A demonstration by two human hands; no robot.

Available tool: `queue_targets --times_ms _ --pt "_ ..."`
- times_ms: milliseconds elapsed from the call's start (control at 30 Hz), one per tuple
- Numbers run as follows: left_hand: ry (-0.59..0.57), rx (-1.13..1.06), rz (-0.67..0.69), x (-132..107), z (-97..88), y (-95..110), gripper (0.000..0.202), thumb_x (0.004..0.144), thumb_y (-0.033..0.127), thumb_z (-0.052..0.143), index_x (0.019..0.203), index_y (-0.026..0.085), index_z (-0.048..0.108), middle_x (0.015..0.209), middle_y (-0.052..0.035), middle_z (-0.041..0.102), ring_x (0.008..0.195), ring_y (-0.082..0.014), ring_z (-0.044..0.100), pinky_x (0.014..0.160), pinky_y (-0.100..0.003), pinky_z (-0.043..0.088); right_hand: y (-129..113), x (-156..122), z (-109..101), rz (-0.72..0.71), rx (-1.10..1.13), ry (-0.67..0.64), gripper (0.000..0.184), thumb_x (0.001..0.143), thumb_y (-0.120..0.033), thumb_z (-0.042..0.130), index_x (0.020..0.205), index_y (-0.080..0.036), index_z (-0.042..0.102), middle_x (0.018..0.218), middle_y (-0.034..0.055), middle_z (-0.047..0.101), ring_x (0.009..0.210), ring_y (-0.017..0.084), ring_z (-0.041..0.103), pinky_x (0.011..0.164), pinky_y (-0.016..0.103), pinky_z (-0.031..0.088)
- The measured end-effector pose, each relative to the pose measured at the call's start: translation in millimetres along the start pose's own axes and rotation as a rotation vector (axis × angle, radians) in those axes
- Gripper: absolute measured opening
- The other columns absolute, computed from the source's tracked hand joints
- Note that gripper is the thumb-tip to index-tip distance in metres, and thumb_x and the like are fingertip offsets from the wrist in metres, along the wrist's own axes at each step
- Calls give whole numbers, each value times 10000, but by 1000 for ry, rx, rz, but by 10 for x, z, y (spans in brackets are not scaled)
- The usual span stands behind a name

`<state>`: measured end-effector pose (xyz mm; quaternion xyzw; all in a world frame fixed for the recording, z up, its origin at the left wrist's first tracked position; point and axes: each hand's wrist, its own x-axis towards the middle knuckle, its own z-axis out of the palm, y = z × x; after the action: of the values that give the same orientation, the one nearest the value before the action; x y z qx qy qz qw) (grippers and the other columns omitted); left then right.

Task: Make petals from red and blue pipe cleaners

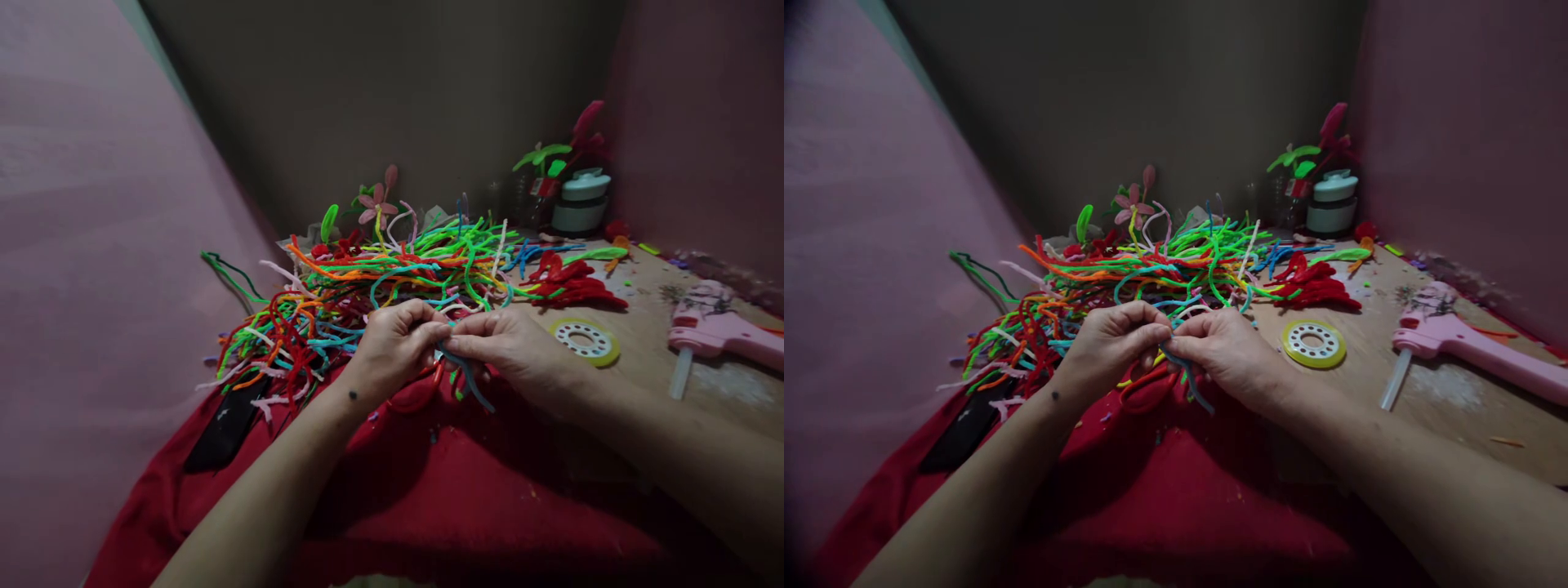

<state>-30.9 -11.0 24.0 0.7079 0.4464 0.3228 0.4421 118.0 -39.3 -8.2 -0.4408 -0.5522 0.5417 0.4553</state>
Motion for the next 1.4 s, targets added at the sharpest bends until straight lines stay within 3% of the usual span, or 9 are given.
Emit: queue_targets --times_ms 167,400,567,633,733,800,1167,1400 --pt "52 95 69 29 -19 -43 128 738 237 571 647 150 549 446 61 477 372 -39 388 382 -153 291 -26 2 10 88 -25 -58 225 707 -297 588 554 -136 623 427 -10 512 380 73 408 397 206 304" --pt "-84 106 13 47 -71 -46 191 772 303 539 645 169 494 409 70 456 321 -52 378 358 -169 269 -38 7 16 94 -60 -83 236 738 -252 563 547 -132 631 415 0 542 341 58 375 362 190 286" --pt "139 345 204 38 -41 -80 175 746 260 578 617 154 526 460 52 484 401 -41 401 415 -160 289 12 46 39 65 -23 -61 152 771 -230 510 663 -146 576 516 3 597 345 61 416 363 189 317" --pt "124 236 131 46 -37 -79 188 757 295 574 640 156 526 445 56 467 389 -45 398 396 -162 281 34 53 48 30 5 -14 72 763 -218 519 713 -167 524 520 -18 588 340 66 431 358 187 327" --pt "-56 -40 -48 61 -41 -68 196 754 346 591 734 154 556 453 64 473 350 -43 379 352 -162 263 57 58 43 -21 -13 20 88 759 -220 524 693 -177 486 464 -47 518 347 72 442 371 186 343" --pt "-140 -134 -86 65 -39 -71 202 726 333 630 782 144 585 475 60 503 345 -37 384 342 -157 262 63 61 28 -30 -46 32 110 768 -242 514 685 -172 499 470 -44 508 358 73 443 376 191 335" --pt "70 -55 -43 11 99 -62 306 678 369 681 574 141 506 379 63 459 311 -45 399 332 -159 270 42 -11 21 -303 -682 262 215 760 -172 448 592 -166 582 503 -14 487 469 92 402 487 240 293" --pt "59 -30 -70 10 118 -37 314 673 324 677 534 149 457 367 72 438 290 -36 366 324 -164 241 45 -8 41 -231 -654 257 187 740 -156 439 575 -183 523 493 -10 516 463 98 438 478 235 294"
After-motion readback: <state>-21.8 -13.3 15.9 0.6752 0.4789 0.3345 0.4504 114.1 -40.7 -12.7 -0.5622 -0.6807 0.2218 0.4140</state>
